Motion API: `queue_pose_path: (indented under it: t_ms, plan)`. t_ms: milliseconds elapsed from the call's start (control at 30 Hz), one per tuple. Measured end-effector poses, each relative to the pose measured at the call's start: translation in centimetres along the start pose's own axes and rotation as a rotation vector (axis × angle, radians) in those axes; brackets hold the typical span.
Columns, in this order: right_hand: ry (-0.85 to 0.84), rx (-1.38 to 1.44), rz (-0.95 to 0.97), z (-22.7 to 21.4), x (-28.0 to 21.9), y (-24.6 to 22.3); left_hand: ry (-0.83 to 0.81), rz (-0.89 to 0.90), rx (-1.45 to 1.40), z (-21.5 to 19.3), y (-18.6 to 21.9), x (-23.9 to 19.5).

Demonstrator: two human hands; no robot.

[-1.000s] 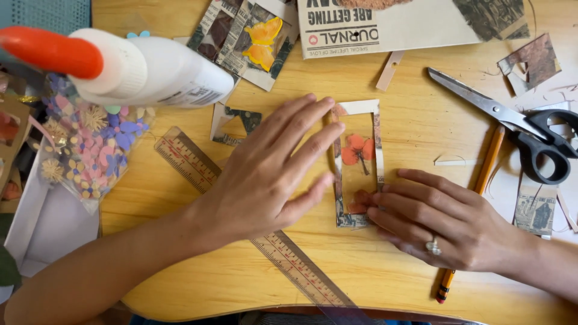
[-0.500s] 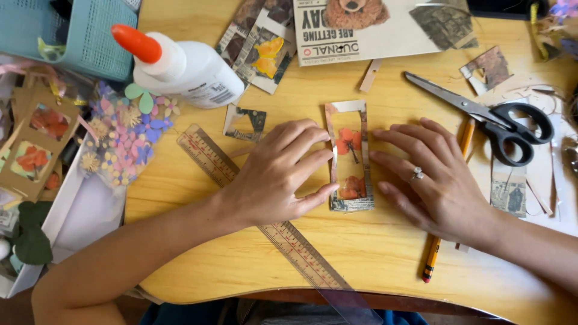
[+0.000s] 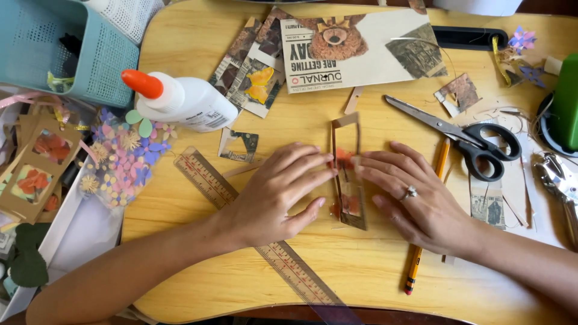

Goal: Aligning and marking decorative paper components for a journal or scrapbook

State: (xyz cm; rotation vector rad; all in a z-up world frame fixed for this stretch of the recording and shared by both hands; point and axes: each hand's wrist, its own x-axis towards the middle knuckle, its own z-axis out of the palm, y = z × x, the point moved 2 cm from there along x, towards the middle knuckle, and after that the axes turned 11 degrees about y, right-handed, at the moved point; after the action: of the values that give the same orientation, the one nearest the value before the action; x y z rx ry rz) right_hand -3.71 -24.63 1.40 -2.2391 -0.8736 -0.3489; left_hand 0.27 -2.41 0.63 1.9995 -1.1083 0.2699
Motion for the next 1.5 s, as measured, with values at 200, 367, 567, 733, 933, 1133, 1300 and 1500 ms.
queue_pose_path:
  t_ms: [200,367,567,733,933,1133,1300,1500]
  plan:
    - [0.107,0.180,0.024,-0.1,-0.9,0.6,-0.113,0.049,0.118,0.6,0.0,-0.3]
    - [0.117,0.147,0.066,0.1,-1.5,1.4,-0.118,0.064,0.181,0.1,0.1,0.0]
    - [0.379,0.259,0.396,-0.8,-2.2,1.6,-0.071,0.023,0.198,-0.9,-0.5,0.5]
    - [0.425,0.293,0.411,-1.1,-1.7,1.2,-0.015,0.021,0.172,-1.2,-0.8,0.8]
    - [0.477,0.313,0.394,-1.1,-1.8,1.2,0.109,-0.039,0.193,-0.5,-1.4,1.9]
    - [0.509,0.344,0.389,-1.0,-1.8,1.2,-0.008,-0.161,0.341,2.0,-3.2,3.6]
    - [0.516,0.326,0.394,-1.1,-1.9,1.2,-0.128,-0.417,0.004,2.5,-3.8,5.1]
    - [0.521,0.359,0.423,-1.2,-1.6,0.8,-0.056,-0.419,-0.163,2.1,-4.7,5.8]
